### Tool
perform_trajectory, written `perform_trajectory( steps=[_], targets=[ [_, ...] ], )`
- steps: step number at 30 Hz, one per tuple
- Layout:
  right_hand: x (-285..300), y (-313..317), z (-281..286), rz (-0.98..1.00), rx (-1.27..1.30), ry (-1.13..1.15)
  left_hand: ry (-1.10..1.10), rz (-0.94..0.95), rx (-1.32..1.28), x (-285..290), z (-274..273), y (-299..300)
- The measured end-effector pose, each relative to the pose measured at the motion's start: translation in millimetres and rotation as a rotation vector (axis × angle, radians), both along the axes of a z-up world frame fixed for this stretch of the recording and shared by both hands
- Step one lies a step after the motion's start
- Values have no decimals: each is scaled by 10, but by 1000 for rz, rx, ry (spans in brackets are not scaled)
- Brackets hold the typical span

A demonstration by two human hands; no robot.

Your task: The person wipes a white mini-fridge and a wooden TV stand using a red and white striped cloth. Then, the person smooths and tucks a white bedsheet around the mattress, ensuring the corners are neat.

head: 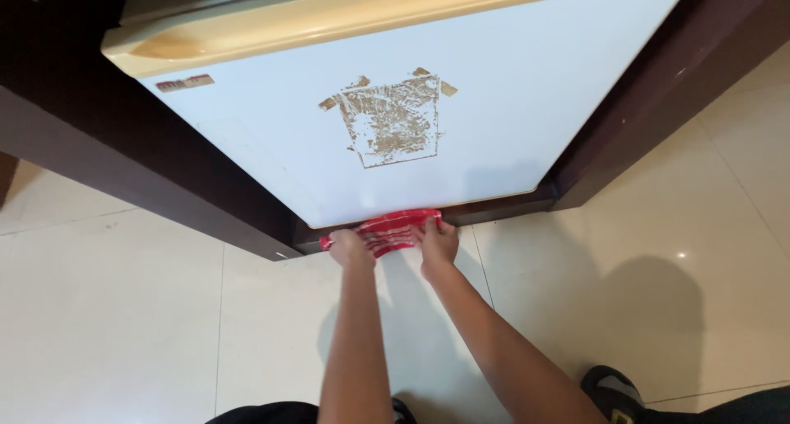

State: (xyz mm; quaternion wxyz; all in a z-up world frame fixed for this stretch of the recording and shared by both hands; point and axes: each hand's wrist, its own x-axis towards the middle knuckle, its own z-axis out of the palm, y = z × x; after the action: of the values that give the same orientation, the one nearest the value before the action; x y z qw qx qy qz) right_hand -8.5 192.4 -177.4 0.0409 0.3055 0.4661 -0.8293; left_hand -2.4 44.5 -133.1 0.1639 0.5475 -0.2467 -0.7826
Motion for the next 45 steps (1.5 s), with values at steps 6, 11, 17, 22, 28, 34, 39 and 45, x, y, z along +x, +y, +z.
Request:
perform_trajectory(
  steps=[6,11,17,22,28,34,39,45],
  targets=[
    [-181,-69,-398,-82,49,-25,-463,-192,-416,-227,-296,438],
    [-153,51,81,-256,169,-123,-471,-194,-432,-352,-617,612],
    [-387,638,-123,-465,449,-83,-349,-224,-325,-407,-738,1209],
    [-398,607,-131,-527,469,-82,-487,-307,-461,-371,-566,1201],
    [-421,791,200,-529,167,-184,-470,-219,-376,-421,-561,1427],
    [-559,1297,-58,-685,414,-186,-299,-295,-252,-358,-478,1878],
    [-543,1181,-203,-602,412,-203,-249,-223,-190,-340,-259,1828],
    [-527,1360,-169,-602,140,-174,-337,-322,-290,-363,-515,2093]
  ],
)
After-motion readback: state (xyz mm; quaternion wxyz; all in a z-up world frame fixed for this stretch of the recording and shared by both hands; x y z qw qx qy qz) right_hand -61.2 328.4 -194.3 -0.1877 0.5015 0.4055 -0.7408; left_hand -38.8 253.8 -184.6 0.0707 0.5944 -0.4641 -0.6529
